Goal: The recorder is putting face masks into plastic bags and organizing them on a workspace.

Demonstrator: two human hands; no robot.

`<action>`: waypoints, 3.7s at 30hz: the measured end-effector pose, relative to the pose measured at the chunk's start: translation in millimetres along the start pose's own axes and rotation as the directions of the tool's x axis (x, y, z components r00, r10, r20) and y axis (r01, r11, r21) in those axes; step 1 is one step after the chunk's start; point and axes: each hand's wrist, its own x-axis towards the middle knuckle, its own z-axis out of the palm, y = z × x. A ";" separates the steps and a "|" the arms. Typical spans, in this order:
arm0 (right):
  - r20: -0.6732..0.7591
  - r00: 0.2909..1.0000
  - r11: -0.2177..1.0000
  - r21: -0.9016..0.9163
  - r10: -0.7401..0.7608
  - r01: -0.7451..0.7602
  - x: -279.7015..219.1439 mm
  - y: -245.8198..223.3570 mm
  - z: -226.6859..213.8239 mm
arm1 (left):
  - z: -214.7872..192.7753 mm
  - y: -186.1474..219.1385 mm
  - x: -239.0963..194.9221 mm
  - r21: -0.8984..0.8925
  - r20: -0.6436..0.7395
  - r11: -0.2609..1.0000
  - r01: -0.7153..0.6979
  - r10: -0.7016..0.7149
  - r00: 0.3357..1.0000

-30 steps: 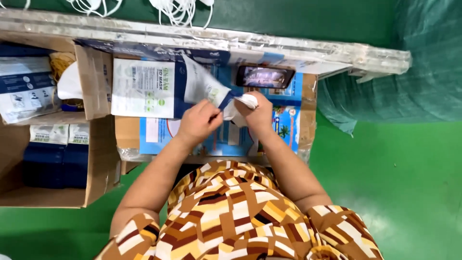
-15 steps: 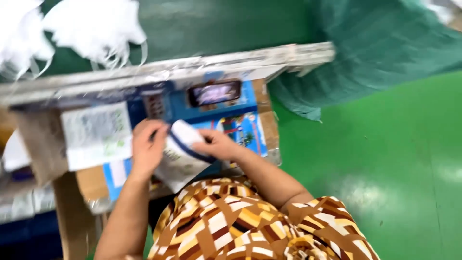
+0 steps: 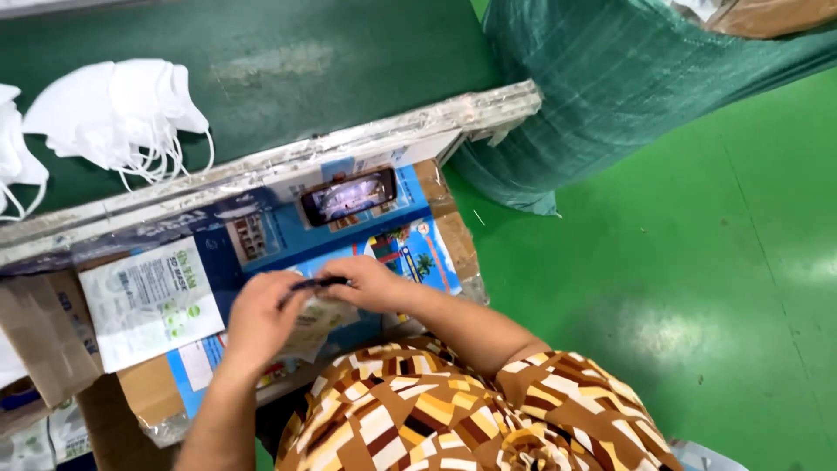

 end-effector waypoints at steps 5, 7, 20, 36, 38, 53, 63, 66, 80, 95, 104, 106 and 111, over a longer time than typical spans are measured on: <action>-0.082 0.983 0.972 -0.157 0.166 -0.178 -6.1 33.9 19.7 | 8.7 0.6 -4.8 0.166 -0.003 0.980 -0.107 0.109 0.994; -0.023 0.993 0.974 -0.192 0.113 -0.116 -8.3 43.3 10.5 | 4.1 6.4 -4.7 0.127 -0.036 0.987 -0.094 0.100 0.994; -0.404 0.908 0.153 -0.910 -0.110 -0.386 -20.1 94.5 -200.9 | -41.2 -26.7 76.5 0.204 -0.355 0.953 -0.223 0.284 0.891; -0.399 0.903 0.976 0.198 0.160 -0.086 -17.6 40.5 -99.8 | -116.6 -91.6 166.3 0.145 -0.304 0.981 0.125 -0.076 0.950; -0.347 0.936 0.961 0.274 0.066 0.034 6.3 -0.8 -70.9 | -98.9 -43.7 119.5 -0.511 0.023 0.836 0.202 -0.221 0.975; -0.122 0.992 0.972 -0.234 -0.019 -0.010 -17.7 73.4 42.7 | 15.5 -56.5 -3.5 0.345 0.223 0.936 -0.067 -0.012 0.975; -0.099 0.985 0.986 0.110 0.140 -0.129 -22.2 92.4 28.8 | 66.7 -86.6 -18.5 0.237 -0.062 0.912 -0.335 0.358 0.932; -0.005 0.997 0.978 -0.197 -0.073 0.070 -31.3 79.5 -6.8 | 40.3 -109.6 -25.4 0.276 -0.207 0.930 -0.242 0.303 0.930; -0.018 1.000 0.781 -0.623 0.025 -0.031 0.5 39.9 9.8 | 1.8 -196.6 -12.2 0.237 -0.552 0.875 0.423 -0.238 0.800; -0.430 0.890 0.951 -0.185 0.149 -0.249 33.1 64.1 39.6 | 23.0 -54.5 -33.8 0.156 -0.316 0.981 -0.115 0.160 0.935; 0.128 0.946 0.949 -0.145 0.297 -0.279 -8.9 74.2 52.2 | -29.0 8.1 3.2 0.211 -0.394 0.955 -0.209 0.279 0.876; 0.111 0.958 0.955 -0.169 0.265 -0.245 -9.4 54.1 50.9 | -17.0 -31.2 -6.3 0.008 -0.259 0.992 -0.126 0.123 0.958; 0.100 0.935 0.910 0.213 0.341 -0.355 -7.6 47.4 37.7 | -1.2 -72.6 -23.8 -0.180 -0.163 0.984 0.004 -0.034 0.986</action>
